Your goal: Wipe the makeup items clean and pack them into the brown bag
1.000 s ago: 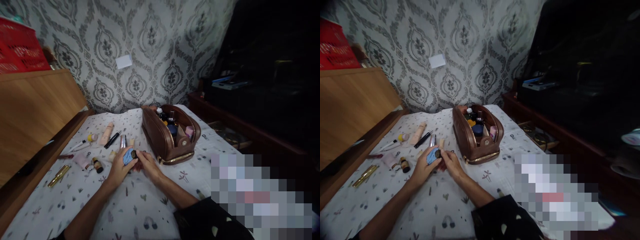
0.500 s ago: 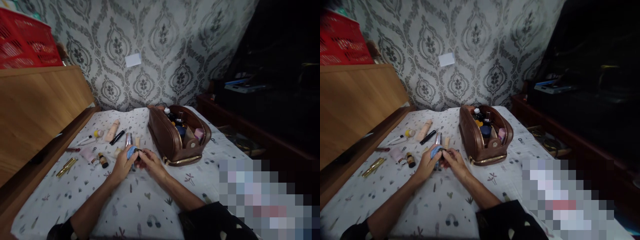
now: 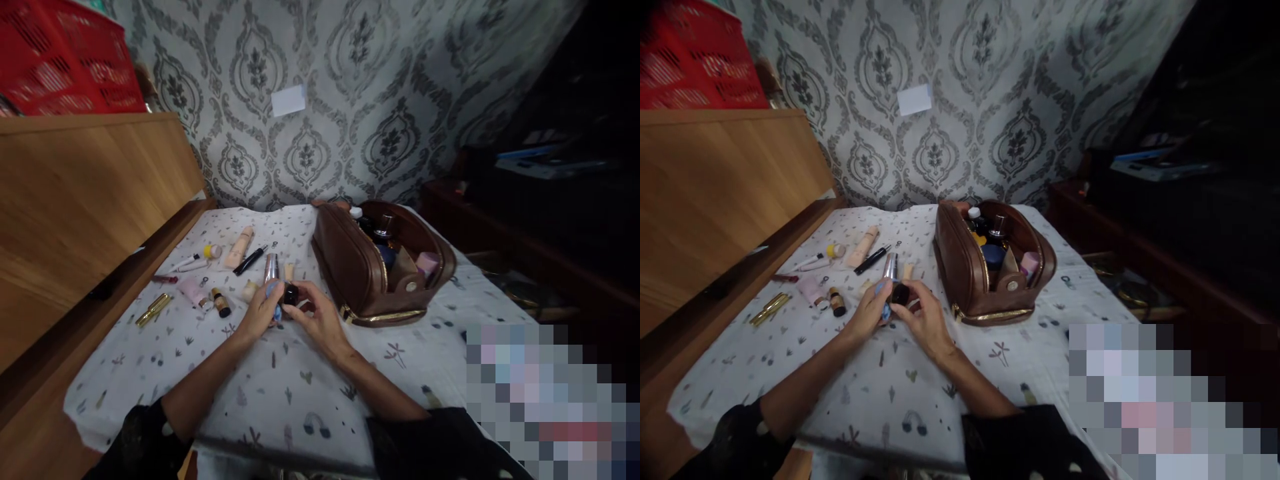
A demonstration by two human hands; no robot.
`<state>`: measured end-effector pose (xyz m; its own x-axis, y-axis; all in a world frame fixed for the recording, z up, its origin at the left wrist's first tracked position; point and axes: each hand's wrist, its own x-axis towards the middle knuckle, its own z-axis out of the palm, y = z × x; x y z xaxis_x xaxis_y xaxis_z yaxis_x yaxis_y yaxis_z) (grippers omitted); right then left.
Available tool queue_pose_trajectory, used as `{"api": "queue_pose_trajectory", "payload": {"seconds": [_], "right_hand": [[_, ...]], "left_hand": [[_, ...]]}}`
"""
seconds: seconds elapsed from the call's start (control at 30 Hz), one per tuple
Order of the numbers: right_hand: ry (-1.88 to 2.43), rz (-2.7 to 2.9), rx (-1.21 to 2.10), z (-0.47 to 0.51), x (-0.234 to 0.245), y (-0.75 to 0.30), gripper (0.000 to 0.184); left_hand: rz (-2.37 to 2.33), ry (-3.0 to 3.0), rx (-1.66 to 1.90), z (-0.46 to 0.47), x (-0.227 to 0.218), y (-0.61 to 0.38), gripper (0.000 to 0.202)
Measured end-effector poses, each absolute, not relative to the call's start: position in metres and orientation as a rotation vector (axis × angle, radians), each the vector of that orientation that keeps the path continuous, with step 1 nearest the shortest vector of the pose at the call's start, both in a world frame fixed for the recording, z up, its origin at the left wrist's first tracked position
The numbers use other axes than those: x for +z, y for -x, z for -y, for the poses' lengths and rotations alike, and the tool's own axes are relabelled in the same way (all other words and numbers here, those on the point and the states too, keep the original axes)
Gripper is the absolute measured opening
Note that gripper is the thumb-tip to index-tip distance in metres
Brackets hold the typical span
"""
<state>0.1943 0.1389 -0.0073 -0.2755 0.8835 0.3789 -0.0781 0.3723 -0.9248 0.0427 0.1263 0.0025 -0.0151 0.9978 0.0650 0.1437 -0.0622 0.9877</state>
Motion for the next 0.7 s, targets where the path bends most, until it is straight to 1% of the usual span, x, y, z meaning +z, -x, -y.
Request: {"api": "queue_pose_trajectory", "payload": {"seconds": [0.13, 0.23, 0.33, 0.43, 0.6, 0.7], "right_hand": [[0.734, 1.594, 0.994, -0.139, -0.012, -0.193, 0.039], [0.746, 1.575, 0.97, -0.14, -0.015, -0.192, 0.046], [0.785, 1.568, 0.972, -0.14, -0.014, -0.192, 0.041], [0.822, 1.565, 0.948, -0.139, -0.011, -0.191, 0.033], [0.903, 1.532, 1.014, -0.136, -0.011, -0.188, 0.031], [0.987, 1.637, 0.941, -0.135, -0.013, -0.189, 0.029]], "left_hand": [[-1.272, -1.16, 1.233, -0.126, 0.006, -0.049, 0.058], [-1.274, -1.118, 1.233, -0.125, 0.007, -0.051, 0.061], [-1.269, -1.169, 1.233, -0.126, 0.006, -0.047, 0.058], [-1.311, -1.283, 1.258, -0.126, 0.009, -0.042, 0.052], [-1.425, -1.598, 1.399, -0.121, 0.019, -0.04, 0.038], [-1.379, -1.878, 1.374, -0.117, 0.019, -0.041, 0.042]]}}
